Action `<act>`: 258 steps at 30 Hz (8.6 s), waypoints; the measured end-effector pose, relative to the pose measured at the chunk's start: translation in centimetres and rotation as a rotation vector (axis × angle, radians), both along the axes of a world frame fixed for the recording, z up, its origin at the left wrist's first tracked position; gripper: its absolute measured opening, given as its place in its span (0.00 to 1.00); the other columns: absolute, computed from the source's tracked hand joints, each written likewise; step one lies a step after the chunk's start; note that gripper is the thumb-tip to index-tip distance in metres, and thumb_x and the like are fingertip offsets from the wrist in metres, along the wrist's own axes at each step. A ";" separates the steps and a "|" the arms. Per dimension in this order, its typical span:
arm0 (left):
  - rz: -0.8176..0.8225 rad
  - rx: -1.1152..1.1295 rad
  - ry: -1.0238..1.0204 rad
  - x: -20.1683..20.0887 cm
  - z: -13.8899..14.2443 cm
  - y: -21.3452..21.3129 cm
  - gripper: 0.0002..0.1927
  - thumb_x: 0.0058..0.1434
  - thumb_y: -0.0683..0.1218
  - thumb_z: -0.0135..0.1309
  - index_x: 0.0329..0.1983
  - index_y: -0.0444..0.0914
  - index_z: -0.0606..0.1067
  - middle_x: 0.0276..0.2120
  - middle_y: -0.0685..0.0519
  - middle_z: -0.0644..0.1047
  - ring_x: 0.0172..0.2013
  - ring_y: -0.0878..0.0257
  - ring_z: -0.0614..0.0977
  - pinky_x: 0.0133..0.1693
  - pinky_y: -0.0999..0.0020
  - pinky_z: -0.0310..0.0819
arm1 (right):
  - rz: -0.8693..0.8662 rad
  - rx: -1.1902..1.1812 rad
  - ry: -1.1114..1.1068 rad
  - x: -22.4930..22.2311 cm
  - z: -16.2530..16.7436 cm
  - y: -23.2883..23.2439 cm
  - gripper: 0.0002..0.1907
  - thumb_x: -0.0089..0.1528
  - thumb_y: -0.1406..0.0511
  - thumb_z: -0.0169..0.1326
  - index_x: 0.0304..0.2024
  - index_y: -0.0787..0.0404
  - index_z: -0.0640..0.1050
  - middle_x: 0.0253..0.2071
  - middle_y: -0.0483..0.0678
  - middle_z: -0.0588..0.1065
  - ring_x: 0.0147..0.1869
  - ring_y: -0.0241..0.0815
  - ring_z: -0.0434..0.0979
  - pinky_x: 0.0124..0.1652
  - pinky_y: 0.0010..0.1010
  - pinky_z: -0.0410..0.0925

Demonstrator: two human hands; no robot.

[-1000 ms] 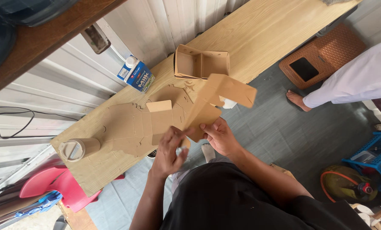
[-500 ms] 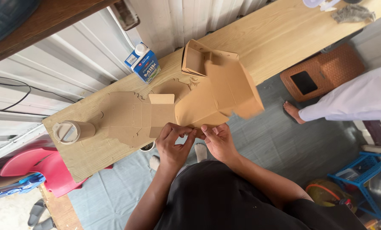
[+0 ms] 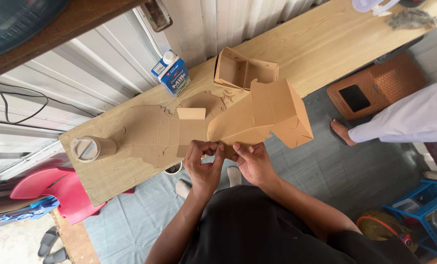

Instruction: The person picks up flat die-cut kraft cardboard food boxes one at a time and folds them by hand, pressing the sides and locking the flaps to form open boxes. The formed boxes are stacked on the wooden workbench next to the flat blanks.

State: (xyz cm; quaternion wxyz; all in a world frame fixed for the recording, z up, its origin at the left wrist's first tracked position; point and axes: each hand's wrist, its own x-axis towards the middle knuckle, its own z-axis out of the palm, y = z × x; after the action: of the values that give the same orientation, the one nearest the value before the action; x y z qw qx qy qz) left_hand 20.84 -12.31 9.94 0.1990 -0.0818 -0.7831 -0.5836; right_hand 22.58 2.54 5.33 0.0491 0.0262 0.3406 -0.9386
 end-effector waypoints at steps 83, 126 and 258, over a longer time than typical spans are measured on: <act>-0.110 -0.399 -0.169 3.5 -4.9 -4.4 0.35 0.54 0.56 0.70 0.62 0.40 0.72 0.50 0.45 0.68 0.46 0.51 0.75 0.47 0.55 0.74 | 0.810 0.958 0.013 0.3 -2.0 5.0 0.32 0.60 0.70 0.51 0.68 0.67 0.65 0.55 0.50 0.77 0.55 0.38 0.77 0.54 0.33 0.70; -0.273 -0.376 0.068 6.4 -3.4 -6.2 0.16 0.57 0.47 0.68 0.46 0.41 0.78 0.51 0.52 0.72 0.54 0.51 0.75 0.54 0.58 0.74 | 0.884 0.735 -0.109 1.6 -4.3 5.3 0.16 0.63 0.61 0.59 0.46 0.67 0.81 0.35 0.41 0.80 0.38 0.28 0.75 0.37 0.23 0.68; -0.222 0.974 -0.690 4.3 -5.8 -20.0 0.44 0.63 0.45 0.49 0.79 0.46 0.44 0.68 0.46 0.62 0.62 0.51 0.70 0.55 0.51 0.72 | -0.030 1.562 0.960 -6.6 1.7 -15.3 0.41 0.56 0.66 0.66 0.65 0.66 0.58 0.58 0.65 0.63 0.58 0.63 0.66 0.58 0.46 0.62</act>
State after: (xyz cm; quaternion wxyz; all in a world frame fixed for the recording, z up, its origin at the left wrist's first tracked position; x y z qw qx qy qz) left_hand 25.14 -32.34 4.17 -0.1139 0.1315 -0.4319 -0.8850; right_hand 16.03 -12.80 7.04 -0.1414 -0.3365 0.8618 -0.3524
